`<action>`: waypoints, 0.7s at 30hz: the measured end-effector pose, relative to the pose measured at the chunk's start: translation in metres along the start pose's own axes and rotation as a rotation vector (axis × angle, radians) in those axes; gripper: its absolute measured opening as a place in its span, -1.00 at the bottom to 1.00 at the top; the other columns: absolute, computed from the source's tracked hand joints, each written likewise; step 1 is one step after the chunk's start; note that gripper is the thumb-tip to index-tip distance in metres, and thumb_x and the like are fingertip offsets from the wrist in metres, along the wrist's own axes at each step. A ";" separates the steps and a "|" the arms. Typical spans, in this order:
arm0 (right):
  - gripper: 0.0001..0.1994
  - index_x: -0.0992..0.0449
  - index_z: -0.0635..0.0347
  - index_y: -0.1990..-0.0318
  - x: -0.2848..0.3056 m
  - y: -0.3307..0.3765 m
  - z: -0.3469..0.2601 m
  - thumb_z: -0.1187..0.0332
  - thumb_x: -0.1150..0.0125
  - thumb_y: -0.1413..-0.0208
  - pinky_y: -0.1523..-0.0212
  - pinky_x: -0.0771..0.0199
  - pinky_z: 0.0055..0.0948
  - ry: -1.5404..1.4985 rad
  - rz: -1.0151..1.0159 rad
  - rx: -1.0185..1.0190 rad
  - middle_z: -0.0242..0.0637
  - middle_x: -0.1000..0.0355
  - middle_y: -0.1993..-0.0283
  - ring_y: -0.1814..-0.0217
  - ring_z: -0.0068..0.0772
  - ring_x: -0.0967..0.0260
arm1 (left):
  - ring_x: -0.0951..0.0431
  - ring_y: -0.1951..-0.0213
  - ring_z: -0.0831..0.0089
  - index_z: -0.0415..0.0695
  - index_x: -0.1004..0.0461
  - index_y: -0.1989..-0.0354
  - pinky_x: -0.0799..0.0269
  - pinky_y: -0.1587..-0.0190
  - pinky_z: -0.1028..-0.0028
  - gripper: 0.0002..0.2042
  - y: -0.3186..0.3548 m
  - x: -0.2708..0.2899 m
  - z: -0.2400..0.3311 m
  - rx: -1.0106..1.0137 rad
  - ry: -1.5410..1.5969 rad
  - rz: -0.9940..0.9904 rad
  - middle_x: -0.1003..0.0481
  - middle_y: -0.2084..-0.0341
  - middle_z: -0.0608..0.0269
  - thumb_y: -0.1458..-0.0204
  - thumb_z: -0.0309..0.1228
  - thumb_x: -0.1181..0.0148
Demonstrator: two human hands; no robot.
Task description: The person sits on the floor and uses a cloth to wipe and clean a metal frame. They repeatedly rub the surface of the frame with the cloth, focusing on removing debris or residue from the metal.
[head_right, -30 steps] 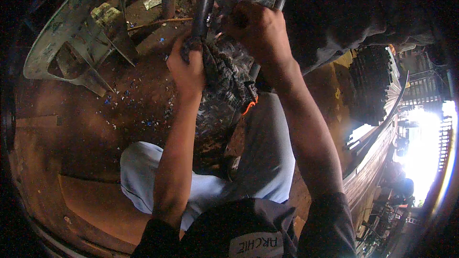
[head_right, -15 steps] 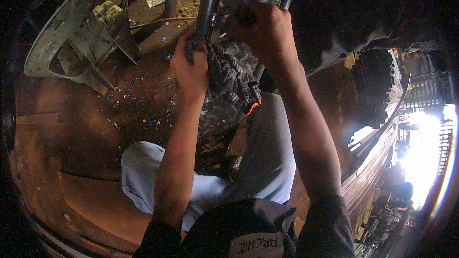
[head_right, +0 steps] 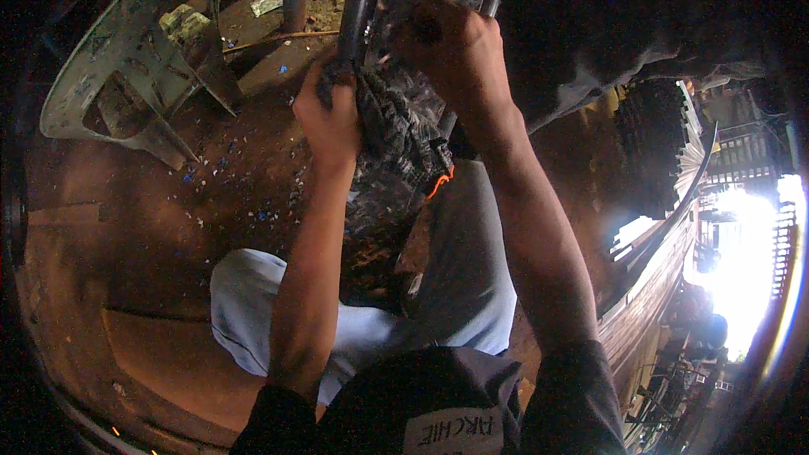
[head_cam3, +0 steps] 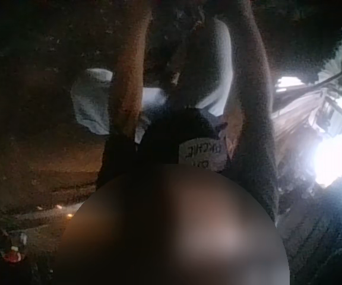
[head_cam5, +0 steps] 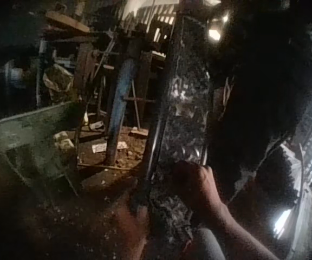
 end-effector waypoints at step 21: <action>-0.83 -0.56 0.24 0.33 0.003 -0.003 0.006 0.35 -0.33 0.05 0.35 -0.49 -0.52 -0.093 -0.116 0.025 -0.28 -0.55 0.44 0.40 -0.57 -0.51 | -0.58 0.42 0.16 -0.28 -0.46 0.15 -0.45 0.27 0.27 -0.64 0.000 0.001 -0.002 0.046 0.000 0.002 -0.52 0.52 -0.01 0.19 -0.45 -0.07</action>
Point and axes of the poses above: each hand's wrist, its own y-axis away from the middle knuckle, its own x-axis out of the back of the hand, z = x × y, the point moved 3 cm from there along -y, towards the middle knuckle
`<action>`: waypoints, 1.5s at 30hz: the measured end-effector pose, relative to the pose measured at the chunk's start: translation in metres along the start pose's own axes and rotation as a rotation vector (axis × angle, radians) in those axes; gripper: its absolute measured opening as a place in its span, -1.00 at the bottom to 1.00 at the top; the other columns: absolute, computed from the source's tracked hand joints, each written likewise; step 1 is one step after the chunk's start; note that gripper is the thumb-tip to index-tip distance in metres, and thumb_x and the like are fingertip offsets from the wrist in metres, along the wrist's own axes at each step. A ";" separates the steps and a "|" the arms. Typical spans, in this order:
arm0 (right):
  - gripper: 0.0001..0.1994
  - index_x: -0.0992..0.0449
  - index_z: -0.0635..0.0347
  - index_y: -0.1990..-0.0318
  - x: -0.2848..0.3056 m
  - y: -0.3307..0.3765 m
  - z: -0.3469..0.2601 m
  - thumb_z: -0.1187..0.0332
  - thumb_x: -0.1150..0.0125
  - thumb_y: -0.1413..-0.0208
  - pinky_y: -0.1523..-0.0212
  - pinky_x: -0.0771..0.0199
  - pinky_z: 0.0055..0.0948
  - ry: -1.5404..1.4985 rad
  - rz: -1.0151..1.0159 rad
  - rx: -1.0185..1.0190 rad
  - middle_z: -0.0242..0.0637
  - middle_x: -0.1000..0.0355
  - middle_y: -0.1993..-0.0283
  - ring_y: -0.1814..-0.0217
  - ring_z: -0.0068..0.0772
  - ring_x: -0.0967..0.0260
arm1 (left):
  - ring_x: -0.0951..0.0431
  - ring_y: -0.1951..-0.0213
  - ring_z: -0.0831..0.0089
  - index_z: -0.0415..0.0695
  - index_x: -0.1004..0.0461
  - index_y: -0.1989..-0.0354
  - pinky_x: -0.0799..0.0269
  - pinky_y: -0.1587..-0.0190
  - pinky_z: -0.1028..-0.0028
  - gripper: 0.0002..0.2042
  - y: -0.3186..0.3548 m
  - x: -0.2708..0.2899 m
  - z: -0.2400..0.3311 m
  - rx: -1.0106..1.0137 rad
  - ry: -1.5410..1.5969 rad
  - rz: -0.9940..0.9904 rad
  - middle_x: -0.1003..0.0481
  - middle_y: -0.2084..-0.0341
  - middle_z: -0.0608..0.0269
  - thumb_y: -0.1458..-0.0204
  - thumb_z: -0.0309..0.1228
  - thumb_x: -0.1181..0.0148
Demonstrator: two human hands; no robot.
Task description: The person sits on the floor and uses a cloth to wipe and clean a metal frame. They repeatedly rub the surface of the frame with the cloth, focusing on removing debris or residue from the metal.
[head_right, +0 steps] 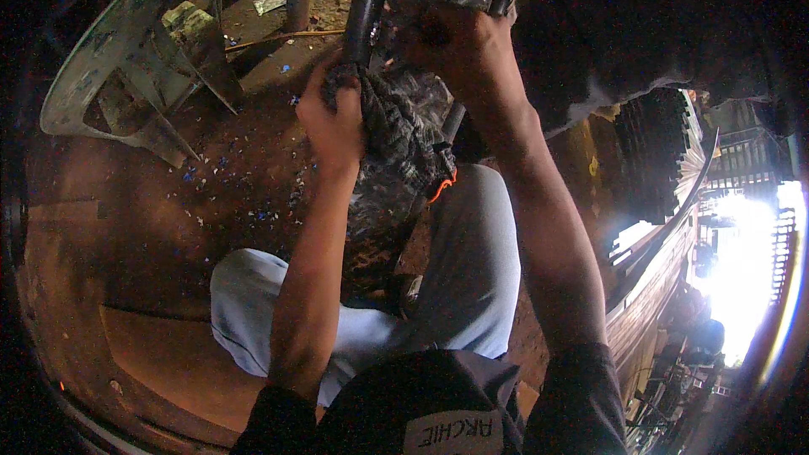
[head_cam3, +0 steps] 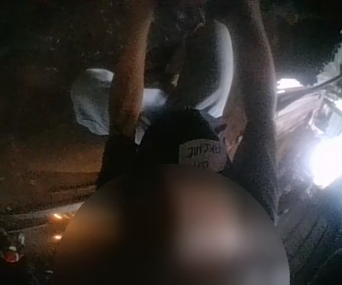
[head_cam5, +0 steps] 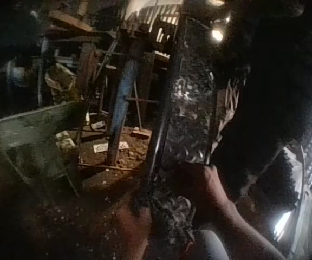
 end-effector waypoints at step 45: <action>-0.81 -0.52 0.23 0.37 0.006 -0.011 0.001 0.34 -0.36 0.08 0.37 -0.43 -0.45 0.045 -0.138 -0.019 -0.25 -0.48 0.49 0.47 -0.50 -0.42 | -0.59 0.38 0.15 -0.28 -0.46 0.15 -0.45 0.25 0.27 -0.66 0.003 0.001 0.000 0.032 -0.002 -0.027 -0.53 0.46 -0.02 0.17 -0.45 -0.08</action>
Point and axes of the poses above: each hand's wrist, its own y-axis away from the middle knuckle, its own x-axis out of the back of the hand, z = x × y, the point moved 3 cm from there along -y, towards the middle knuckle
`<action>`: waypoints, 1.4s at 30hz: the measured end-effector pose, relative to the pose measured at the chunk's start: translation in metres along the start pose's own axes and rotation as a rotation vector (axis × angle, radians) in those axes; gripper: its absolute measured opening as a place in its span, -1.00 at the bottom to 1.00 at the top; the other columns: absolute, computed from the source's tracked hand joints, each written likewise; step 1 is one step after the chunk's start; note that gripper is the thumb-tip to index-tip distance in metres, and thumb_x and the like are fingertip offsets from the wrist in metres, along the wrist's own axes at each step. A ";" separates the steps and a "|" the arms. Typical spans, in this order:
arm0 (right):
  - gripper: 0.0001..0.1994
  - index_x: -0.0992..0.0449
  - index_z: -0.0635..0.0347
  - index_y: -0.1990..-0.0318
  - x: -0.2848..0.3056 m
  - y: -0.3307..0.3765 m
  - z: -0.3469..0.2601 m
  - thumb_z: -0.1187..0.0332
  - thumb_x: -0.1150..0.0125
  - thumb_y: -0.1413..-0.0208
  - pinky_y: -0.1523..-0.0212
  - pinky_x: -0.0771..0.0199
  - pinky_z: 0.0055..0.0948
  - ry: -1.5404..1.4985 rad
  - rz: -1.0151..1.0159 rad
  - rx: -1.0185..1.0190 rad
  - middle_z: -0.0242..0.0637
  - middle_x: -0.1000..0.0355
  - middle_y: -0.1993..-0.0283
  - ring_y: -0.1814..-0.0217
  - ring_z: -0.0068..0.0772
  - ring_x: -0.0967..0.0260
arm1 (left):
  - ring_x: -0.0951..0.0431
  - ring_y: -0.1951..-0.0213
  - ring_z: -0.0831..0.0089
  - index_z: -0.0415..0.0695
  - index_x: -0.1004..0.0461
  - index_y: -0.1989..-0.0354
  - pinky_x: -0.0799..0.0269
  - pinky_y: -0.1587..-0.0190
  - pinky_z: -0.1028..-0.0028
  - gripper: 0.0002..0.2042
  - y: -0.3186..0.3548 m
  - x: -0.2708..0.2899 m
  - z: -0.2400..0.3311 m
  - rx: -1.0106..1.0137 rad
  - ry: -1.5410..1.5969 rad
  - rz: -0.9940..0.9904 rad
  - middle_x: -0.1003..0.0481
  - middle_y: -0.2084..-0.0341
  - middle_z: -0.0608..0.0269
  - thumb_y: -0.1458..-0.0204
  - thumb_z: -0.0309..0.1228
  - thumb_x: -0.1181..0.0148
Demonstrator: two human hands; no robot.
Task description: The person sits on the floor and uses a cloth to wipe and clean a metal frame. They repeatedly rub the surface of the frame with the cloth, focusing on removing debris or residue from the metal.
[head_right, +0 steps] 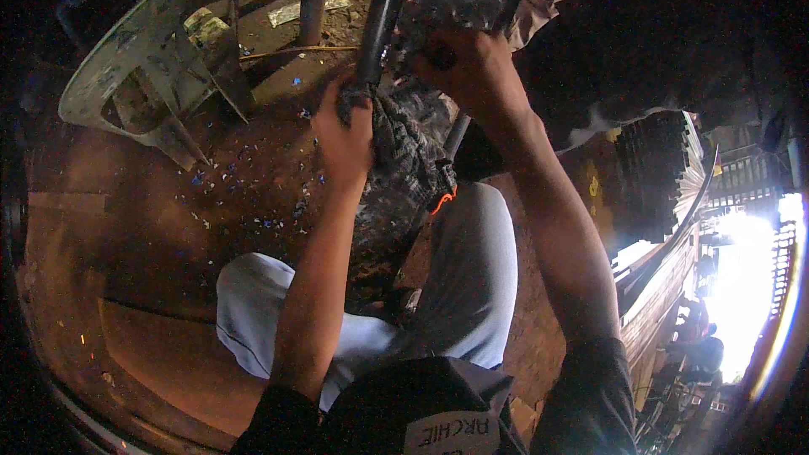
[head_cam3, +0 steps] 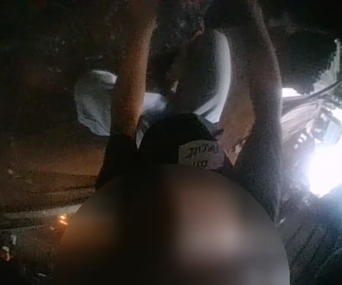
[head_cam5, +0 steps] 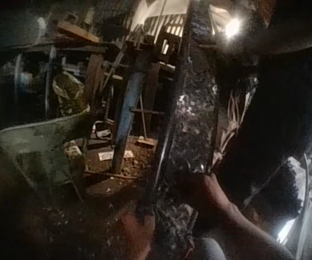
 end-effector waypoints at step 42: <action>-0.71 -0.58 0.09 0.16 0.015 -0.012 0.022 0.49 -0.20 0.13 0.09 -0.53 -0.35 0.263 -0.069 0.827 -0.23 -0.47 0.12 0.05 -0.17 -0.46 | -0.57 0.46 0.20 -0.27 -0.44 0.11 -0.44 0.33 0.29 -0.64 0.002 0.000 0.004 -0.036 -0.078 0.042 -0.51 0.52 -0.01 0.15 -0.43 -0.09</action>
Point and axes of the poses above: each hand's wrist, its own y-axis away from the middle knuckle, its own x-axis out of the back of the hand, z = x × y, the point moved 3 cm from there along -y, towards the middle knuckle
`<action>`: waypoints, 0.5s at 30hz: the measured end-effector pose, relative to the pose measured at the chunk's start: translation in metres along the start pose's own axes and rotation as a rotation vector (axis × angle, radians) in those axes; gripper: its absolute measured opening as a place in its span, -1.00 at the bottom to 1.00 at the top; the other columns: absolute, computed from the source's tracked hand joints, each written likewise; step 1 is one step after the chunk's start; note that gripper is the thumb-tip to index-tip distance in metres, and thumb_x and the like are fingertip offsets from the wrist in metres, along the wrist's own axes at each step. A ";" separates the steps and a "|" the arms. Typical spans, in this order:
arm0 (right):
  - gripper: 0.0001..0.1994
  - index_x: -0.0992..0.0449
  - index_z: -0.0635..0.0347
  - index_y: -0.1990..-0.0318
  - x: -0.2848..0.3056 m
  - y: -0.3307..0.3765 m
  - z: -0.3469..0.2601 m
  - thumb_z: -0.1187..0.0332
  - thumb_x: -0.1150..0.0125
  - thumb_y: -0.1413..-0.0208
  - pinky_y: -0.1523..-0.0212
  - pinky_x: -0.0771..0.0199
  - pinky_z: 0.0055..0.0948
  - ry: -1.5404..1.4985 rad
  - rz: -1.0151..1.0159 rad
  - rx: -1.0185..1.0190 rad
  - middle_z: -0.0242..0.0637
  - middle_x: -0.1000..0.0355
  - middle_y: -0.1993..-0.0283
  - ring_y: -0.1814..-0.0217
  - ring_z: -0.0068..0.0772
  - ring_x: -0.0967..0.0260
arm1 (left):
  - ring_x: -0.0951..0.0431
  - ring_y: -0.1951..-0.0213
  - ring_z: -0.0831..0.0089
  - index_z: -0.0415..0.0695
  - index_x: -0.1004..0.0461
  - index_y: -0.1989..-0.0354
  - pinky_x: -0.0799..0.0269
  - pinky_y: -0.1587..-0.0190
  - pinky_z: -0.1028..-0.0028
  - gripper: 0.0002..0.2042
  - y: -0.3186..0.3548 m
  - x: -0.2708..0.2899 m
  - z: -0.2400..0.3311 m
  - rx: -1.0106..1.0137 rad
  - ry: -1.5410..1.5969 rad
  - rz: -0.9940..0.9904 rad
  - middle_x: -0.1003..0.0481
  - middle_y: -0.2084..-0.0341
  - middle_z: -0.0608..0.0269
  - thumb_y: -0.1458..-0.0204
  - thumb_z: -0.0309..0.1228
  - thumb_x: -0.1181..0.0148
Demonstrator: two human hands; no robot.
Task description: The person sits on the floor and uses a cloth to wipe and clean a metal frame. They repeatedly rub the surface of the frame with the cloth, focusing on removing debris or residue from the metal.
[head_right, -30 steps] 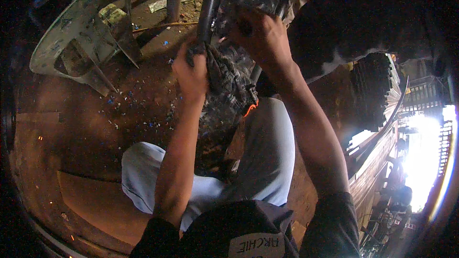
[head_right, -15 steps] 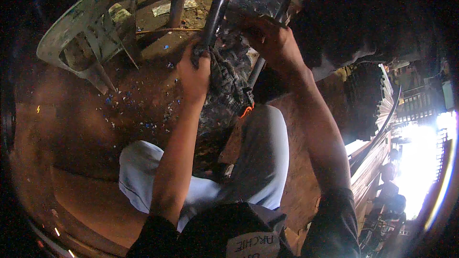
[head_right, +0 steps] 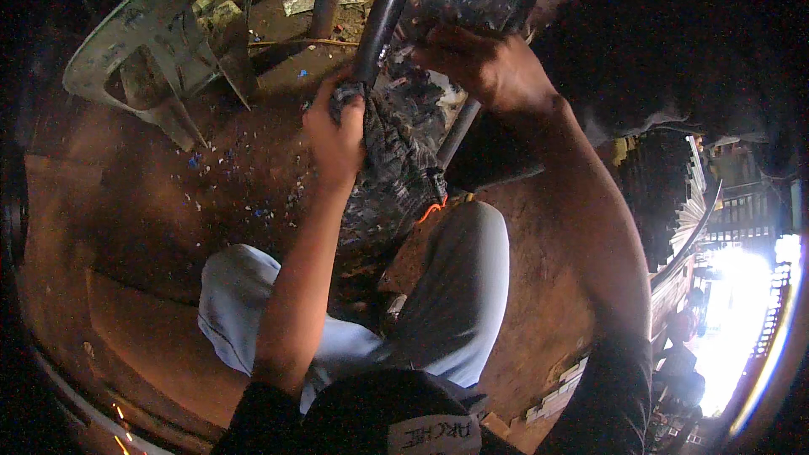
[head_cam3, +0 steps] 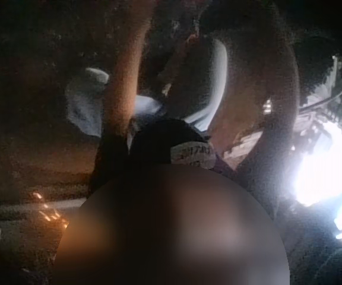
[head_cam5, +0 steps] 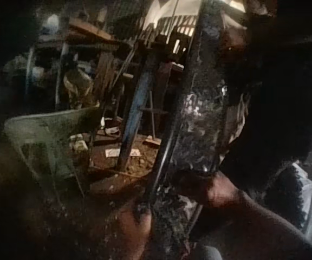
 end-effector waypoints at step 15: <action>-0.65 -0.51 -0.01 0.09 -0.007 -0.014 0.016 0.41 -0.20 0.13 0.24 -0.57 -0.41 0.227 -0.032 0.407 -0.33 -0.46 0.08 0.11 -0.29 -0.46 | -0.45 0.54 0.41 -0.30 -0.43 0.15 -0.37 0.42 0.38 -0.68 -0.001 -0.001 -0.001 -0.026 0.029 -0.016 -0.45 0.59 0.12 0.12 -0.45 -0.05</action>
Point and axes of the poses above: each hand's wrist, its own y-axis away from the middle knuckle, its own x-axis out of the back of the hand, z = x × y, the point moved 3 cm from there along -y, towards the middle knuckle
